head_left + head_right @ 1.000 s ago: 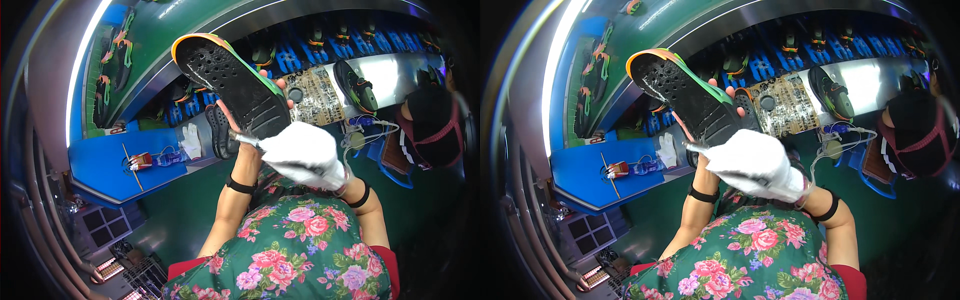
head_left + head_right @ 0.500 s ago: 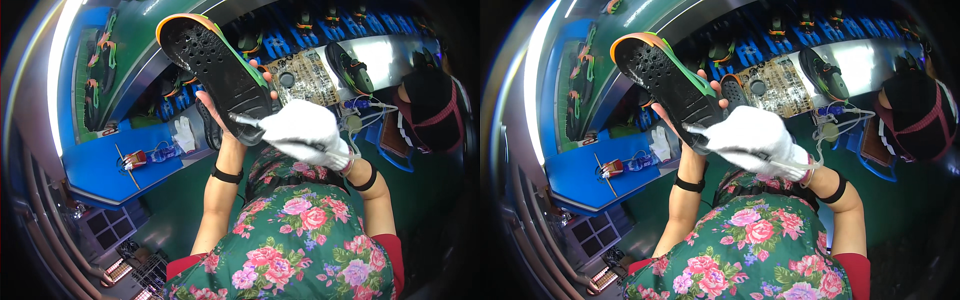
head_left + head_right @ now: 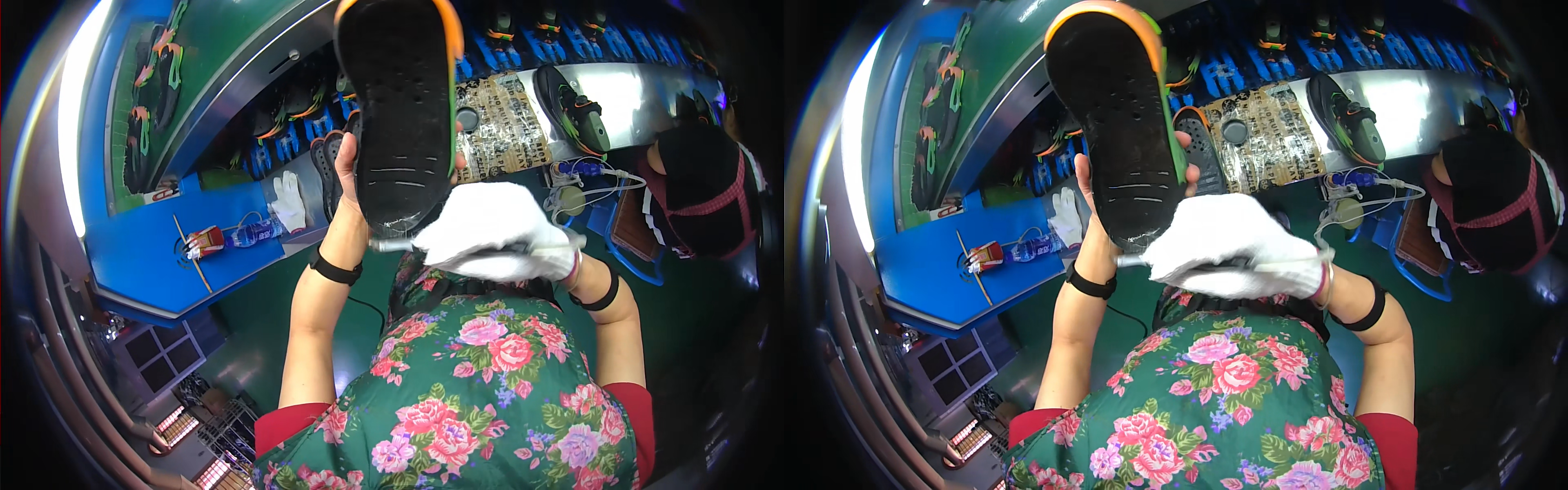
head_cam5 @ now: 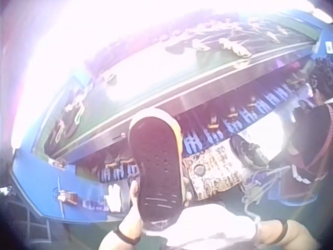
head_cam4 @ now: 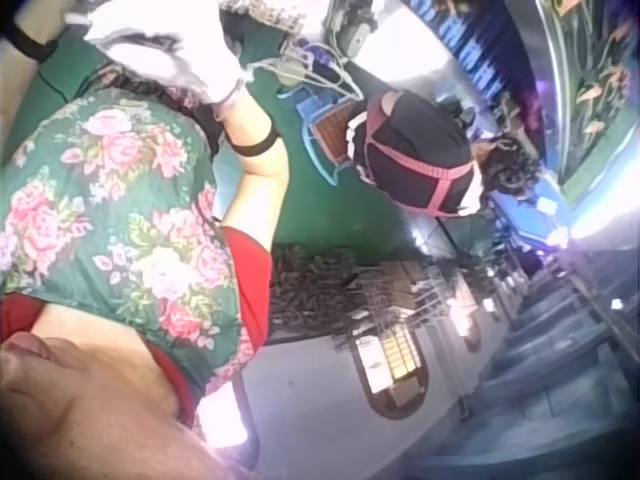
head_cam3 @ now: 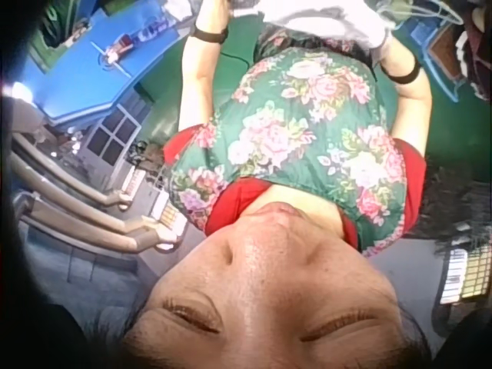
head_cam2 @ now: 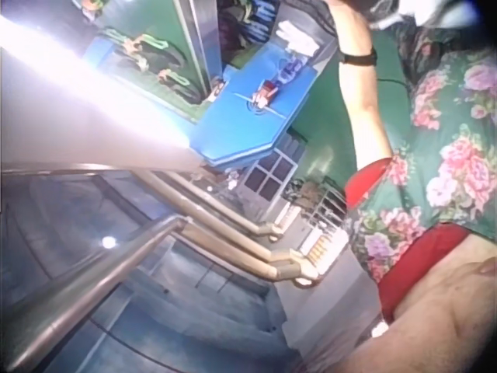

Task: The person takes a shoe sole from a conveyor belt, applies liquid to its surface with a brush, and places it back onto the belt. This process is repeated for another shoe sole.

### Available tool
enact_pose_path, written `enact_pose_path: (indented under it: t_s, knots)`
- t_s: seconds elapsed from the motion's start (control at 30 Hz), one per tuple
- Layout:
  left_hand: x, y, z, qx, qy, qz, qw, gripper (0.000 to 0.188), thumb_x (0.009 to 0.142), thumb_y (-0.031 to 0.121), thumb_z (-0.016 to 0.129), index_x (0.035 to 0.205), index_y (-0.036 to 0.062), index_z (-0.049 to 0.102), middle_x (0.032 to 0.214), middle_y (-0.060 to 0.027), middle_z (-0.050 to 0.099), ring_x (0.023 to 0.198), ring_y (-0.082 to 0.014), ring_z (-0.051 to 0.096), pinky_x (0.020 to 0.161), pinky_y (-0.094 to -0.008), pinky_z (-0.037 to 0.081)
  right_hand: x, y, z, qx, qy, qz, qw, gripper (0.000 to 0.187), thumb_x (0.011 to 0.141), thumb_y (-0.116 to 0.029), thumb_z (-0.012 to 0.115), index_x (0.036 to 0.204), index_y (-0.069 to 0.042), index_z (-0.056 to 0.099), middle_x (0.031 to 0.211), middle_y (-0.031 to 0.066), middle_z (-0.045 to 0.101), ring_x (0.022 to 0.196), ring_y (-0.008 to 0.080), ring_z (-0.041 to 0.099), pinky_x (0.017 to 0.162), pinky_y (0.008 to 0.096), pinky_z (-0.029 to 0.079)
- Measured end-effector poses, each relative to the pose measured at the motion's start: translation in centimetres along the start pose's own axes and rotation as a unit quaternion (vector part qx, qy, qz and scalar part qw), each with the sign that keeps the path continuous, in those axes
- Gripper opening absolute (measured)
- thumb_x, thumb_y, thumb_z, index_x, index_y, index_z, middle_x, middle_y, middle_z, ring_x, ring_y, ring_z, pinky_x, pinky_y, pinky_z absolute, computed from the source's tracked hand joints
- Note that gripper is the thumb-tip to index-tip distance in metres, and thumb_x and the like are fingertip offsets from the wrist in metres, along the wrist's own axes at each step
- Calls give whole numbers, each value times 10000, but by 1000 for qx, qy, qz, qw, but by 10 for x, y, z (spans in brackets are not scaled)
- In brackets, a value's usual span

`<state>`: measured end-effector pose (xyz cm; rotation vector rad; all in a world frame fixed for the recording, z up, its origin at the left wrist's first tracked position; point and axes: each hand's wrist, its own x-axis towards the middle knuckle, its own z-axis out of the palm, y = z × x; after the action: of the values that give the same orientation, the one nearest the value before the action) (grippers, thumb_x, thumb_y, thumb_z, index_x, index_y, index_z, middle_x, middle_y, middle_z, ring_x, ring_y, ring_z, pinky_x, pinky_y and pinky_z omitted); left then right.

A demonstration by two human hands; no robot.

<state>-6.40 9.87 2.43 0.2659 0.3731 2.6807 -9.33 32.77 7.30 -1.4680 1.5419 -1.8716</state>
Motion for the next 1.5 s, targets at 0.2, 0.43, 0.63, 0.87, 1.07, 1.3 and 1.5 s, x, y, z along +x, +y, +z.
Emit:
enact_pose_path:
  t_s: [0.2, 0.43, 0.63, 0.87, 1.07, 1.3, 1.5]
  knots:
    - [-15, 8, -7, 55, 243, -8, 968, 1054, 884, 704, 611, 1634, 47, 268, 1586, -342, 370, 1330, -544, 533, 1150, -601, 443, 0, 1, 4, -173, 88, -55, 979, 242, 794, -70, 825, 1033, -99, 798, 1018, 63, 786, 852, 239, 731, 715, 359, 584]
    - [-15, 18, 2, 41, 231, -78, 969, 628, 910, 303, 687, 1433, -29, 585, 1383, -238, 651, 1241, -357, 663, 1140, -472, 484, -8, -10, 0, -21, -16, -33, 999, 226, 807, -116, 837, 1029, -123, 799, 994, 55, 780, 832, 245, 719, 723, 353, 583]
    - [-10, 22, 8, 9, 203, -103, 974, 633, 909, 319, 689, 1427, -32, 589, 1388, -230, 651, 1229, -353, 669, 1112, -473, 505, -14, -4, 2, -160, -23, -65, 985, 338, 805, -80, 813, 1135, -137, 771, 1100, 58, 772, 866, 260, 722, 751, 374, 585]
    - [-6, 18, -5, 47, 259, -40, 964, 879, 887, 565, 660, 1563, 46, 445, 1519, -273, 514, 1272, -454, 620, 1129, -594, 463, -2, -6, 9, -122, 94, 7, 988, 204, 771, -23, 842, 967, -73, 813, 970, 115, 799, 867, 245, 760, 778, 359, 584]
    - [-2, 8, -7, -2, 215, -54, 975, 946, 919, 645, 584, 1607, 39, 354, 1537, -345, 439, 1221, -519, 625, 1011, -591, 559, -10, 5, 17, 2, 171, 123, 978, 145, 813, -29, 832, 954, -50, 807, 1009, 101, 801, 912, 210, 752, 841, 333, 584]
    - [-21, -4, -7, -89, 232, -14, 968, 746, 1042, 575, 462, 1529, 10, 480, 1482, -255, 564, 1268, -410, 636, 1111, -578, 487, -10, 3, 5, 92, 117, 181, 972, 195, 816, -31, 841, 1006, -25, 802, 1014, 96, 795, 891, 180, 757, 813, 315, 600]
    - [-28, -30, 8, -63, 217, -42, 973, 800, 1042, 629, 424, 1507, -19, 484, 1385, -279, 619, 1169, -472, 673, 977, -562, 587, 25, 8, -50, -258, 135, 5, 957, 213, 812, -24, 810, 1018, -75, 793, 1007, 87, 788, 911, 246, 750, 820, 346, 591]
